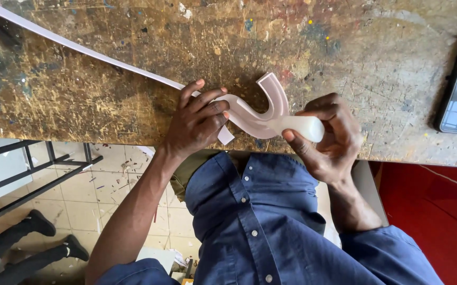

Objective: Applying glue to the edge of a 3D letter and attaching a flexible edge strip to create the letter's depth.

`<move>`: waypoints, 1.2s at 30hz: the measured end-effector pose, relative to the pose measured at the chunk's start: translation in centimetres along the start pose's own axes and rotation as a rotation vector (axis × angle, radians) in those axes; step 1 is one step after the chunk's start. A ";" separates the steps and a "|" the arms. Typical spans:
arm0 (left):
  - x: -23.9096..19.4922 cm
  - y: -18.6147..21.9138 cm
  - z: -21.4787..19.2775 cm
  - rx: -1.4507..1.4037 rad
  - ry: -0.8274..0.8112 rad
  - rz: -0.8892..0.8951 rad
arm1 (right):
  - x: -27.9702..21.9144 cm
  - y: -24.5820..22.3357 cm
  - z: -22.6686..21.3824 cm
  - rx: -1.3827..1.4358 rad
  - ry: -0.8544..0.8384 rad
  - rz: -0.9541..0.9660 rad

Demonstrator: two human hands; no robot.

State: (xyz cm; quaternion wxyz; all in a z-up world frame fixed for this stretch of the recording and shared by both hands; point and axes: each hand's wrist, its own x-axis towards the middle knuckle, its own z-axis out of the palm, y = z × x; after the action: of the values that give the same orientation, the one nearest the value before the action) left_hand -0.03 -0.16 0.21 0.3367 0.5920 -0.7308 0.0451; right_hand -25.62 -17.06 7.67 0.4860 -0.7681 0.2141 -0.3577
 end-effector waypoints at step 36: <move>-0.7 0.0 1.6 0.037 0.070 -0.011 | 0.5 1.2 3.2 0.136 0.054 -0.032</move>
State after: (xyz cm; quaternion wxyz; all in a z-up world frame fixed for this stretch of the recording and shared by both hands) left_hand -0.68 -0.34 -1.36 0.3516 0.6003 -0.7142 0.0774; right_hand -22.84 -16.06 5.93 0.5251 -0.7269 0.1900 -0.3998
